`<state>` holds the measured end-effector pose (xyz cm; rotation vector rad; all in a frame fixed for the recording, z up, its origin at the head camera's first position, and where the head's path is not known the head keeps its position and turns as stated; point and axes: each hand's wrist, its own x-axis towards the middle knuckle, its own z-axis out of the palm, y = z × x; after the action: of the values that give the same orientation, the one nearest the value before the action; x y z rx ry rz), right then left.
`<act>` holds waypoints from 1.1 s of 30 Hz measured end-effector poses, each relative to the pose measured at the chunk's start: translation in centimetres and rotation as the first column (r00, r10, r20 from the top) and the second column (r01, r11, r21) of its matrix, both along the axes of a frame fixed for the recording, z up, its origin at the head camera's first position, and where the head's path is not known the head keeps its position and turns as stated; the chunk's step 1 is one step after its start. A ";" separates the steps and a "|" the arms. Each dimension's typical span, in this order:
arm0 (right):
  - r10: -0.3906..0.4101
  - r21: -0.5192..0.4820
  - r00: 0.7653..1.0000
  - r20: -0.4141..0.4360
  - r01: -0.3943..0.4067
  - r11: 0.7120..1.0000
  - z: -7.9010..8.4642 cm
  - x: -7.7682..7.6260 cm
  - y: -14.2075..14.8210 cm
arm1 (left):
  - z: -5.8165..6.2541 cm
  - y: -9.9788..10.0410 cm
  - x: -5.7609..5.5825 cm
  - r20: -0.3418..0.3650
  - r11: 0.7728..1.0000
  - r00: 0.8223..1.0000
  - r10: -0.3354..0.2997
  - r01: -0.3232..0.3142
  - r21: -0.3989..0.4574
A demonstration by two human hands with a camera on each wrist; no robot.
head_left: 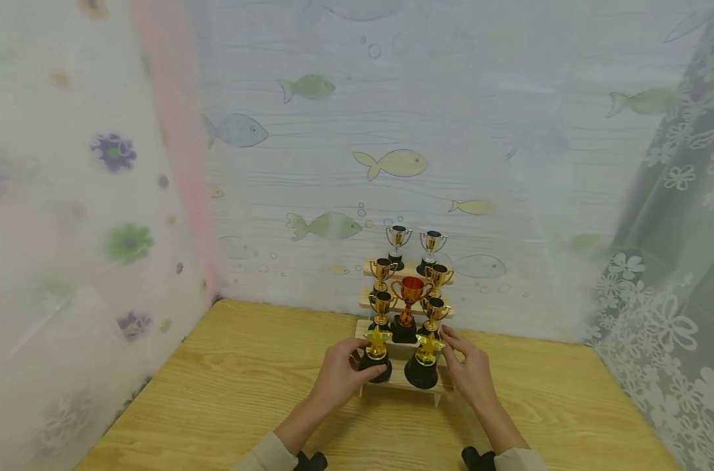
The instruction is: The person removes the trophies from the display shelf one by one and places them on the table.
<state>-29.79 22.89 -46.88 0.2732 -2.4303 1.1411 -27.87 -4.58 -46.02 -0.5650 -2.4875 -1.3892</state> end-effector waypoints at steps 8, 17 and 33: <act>0.018 -0.012 0.999 -0.042 -0.019 1.000 -0.3 0.0 0.1 | -0.1 -1.0 -0.1 -0.013 1.000 1.000 0.023 -0.023 -0.003; 0.008 -0.004 0.995 -0.098 -0.008 1.000 -0.5 -0.1 0.0 | 0.2 -2.4 -0.1 -0.024 0.998 0.998 0.066 -0.066 -0.004; 0.006 -0.004 0.996 -0.093 -0.007 1.000 -0.4 -0.2 0.1 | 0.5 -5.0 -1.4 -0.016 0.987 0.987 0.162 -0.161 0.026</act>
<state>-30.00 23.00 -47.30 0.3255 -2.3470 1.1115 -29.31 -9.59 -45.50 -0.3598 -2.4376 -1.3447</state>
